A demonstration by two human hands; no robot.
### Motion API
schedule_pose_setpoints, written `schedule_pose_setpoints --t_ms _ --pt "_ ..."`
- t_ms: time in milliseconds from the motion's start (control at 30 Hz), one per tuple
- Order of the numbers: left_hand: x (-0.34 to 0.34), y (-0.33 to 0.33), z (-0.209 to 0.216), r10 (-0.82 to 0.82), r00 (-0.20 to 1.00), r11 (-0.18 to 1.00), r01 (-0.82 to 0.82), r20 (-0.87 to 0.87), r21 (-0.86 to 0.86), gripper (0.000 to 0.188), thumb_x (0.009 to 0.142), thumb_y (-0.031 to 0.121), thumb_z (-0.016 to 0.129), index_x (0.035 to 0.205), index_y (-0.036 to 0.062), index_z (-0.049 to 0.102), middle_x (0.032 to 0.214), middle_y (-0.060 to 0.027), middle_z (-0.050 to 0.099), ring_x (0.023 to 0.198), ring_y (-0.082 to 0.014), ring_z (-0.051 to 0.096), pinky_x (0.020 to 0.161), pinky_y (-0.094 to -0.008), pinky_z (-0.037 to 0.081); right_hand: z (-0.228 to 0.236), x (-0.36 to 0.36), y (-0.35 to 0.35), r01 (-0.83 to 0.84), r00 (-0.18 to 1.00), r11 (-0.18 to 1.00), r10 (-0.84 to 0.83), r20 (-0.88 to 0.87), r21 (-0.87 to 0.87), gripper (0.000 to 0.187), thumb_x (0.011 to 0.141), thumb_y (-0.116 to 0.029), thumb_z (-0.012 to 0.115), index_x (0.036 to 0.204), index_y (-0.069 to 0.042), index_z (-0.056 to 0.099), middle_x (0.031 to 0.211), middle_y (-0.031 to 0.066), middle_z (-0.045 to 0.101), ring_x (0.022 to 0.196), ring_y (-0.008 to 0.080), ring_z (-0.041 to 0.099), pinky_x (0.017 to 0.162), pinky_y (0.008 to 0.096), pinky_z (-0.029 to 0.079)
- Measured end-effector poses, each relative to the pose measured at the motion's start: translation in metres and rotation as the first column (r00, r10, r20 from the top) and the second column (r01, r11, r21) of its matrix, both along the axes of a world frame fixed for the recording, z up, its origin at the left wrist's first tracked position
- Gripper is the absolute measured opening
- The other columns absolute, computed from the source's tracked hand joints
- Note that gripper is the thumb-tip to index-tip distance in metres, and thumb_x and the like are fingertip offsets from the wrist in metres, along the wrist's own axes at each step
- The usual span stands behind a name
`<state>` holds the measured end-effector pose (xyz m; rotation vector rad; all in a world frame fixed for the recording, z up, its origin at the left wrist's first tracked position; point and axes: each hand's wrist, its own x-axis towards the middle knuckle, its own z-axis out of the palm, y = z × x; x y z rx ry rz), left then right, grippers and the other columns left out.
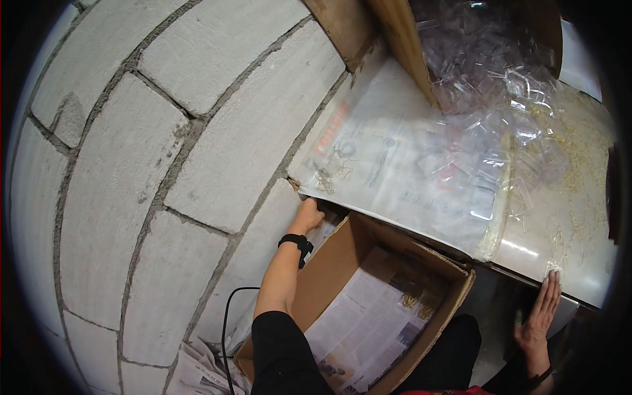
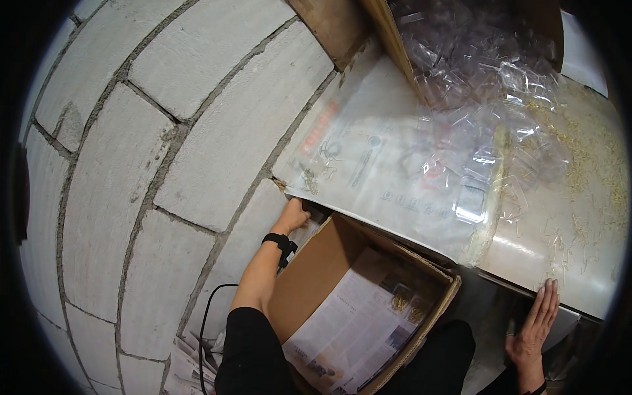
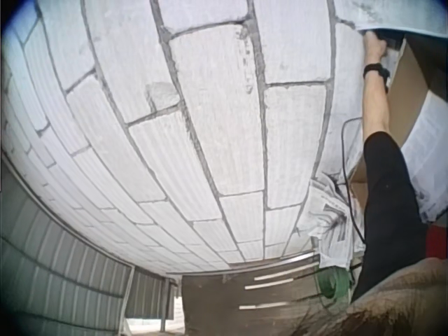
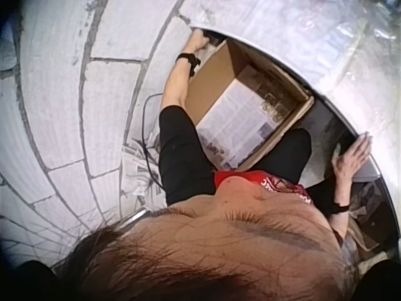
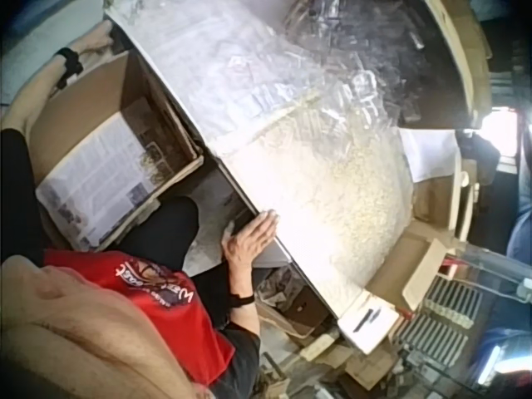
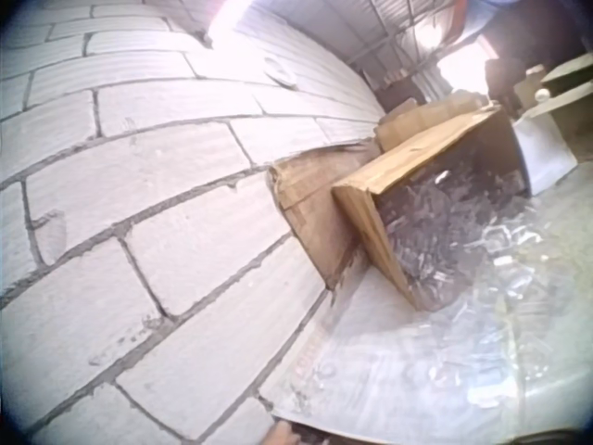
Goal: The person scoops loose shredded material from a table into small clear plastic containers. They then place the filled containers into a cardboard box. The person repeats this process multiple times, handling the containers and shredded material by hand.
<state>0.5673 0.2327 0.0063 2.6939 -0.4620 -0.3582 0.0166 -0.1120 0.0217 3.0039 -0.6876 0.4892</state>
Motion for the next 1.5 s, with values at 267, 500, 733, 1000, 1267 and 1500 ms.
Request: schedule_pose_setpoints --t_ms 267,500,733,1000,1267,1500 --pt "0.013 -0.002 -0.028 -0.198 0.979 0.978 0.193 0.049 0.077 0.048 0.071 -0.005 0.056 0.118 -0.0086 0.047 0.093 -0.0233 0.063 0.075 -0.0323 0.067 0.061 -0.0380 0.055 -0.005 -0.001 -0.003 0.011 1.000 1.000 -0.011 -0.003 -0.015 0.089 0.062 -0.010 0.059 0.139 0.011 0.018 0.145 0.0295 0.020 0.136 0.0452 0.019 0.112 0.0529 0.013" --pt "0.036 0.018 -0.072 -0.329 0.924 0.943 0.309 0.196 0.127 0.049 0.071 -0.002 0.055 0.120 -0.0020 0.050 0.121 -0.0238 0.054 0.117 -0.0400 0.045 0.100 -0.0384 0.038 -0.005 0.001 -0.002 -0.010 1.000 1.000 0.009 -0.021 -0.024 0.088 0.064 -0.011 0.058 0.138 0.013 0.018 0.145 0.0308 0.021 0.136 0.0461 0.019 0.111 0.0535 0.014" --pt "-0.019 0.006 0.023 -0.162 0.959 0.979 0.186 -0.232 0.085 0.012 0.076 0.002 0.055 0.084 -0.0050 0.059 0.072 -0.0176 0.062 0.061 -0.0277 0.062 0.055 -0.0359 0.052 0.001 0.004 -0.006 -0.033 0.999 0.999 0.033 -0.026 0.003 0.090 0.060 -0.011 0.057 0.137 0.014 0.018 0.144 0.0321 0.021 0.136 0.0469 0.019 0.111 0.0544 0.014" --pt "-0.030 -0.032 0.120 -0.064 0.995 0.943 0.034 -0.079 -0.331 0.011 0.078 0.000 0.053 0.071 -0.0057 0.058 0.060 -0.0112 0.059 0.048 -0.0170 0.061 0.043 -0.0284 0.051 0.011 0.002 -0.009 -0.051 0.997 0.998 0.053 -0.056 0.031 0.090 0.066 -0.015 0.059 0.141 0.009 0.015 0.145 0.0292 0.019 0.137 0.0448 0.017 0.112 0.0525 0.013" --pt "0.000 -0.043 0.090 0.257 0.942 0.725 -0.336 -0.216 -0.601 0.014 0.079 0.000 0.056 0.084 -0.0123 0.060 0.080 -0.0165 0.063 0.061 -0.0268 0.067 0.049 -0.0279 0.056 0.004 0.005 -0.003 -0.057 0.998 0.995 0.060 -0.032 0.082 0.101 0.055 -0.011 0.065 0.140 0.010 0.015 0.146 0.0294 0.018 0.138 0.0451 0.015 0.113 0.0533 0.011" --pt "-0.065 -0.066 0.107 0.125 0.991 0.766 -0.069 0.043 -0.639 0.019 0.085 0.011 0.058 0.095 -0.0049 0.063 0.086 -0.0112 0.066 0.067 -0.0177 0.066 0.051 -0.0243 0.051 0.007 -0.007 -0.010 -0.053 0.995 0.981 0.068 -0.076 0.184 0.112 0.048 -0.016 0.077 0.139 0.012 0.017 0.146 0.0314 0.014 0.137 0.0471 0.012 0.112 0.0546 0.012"
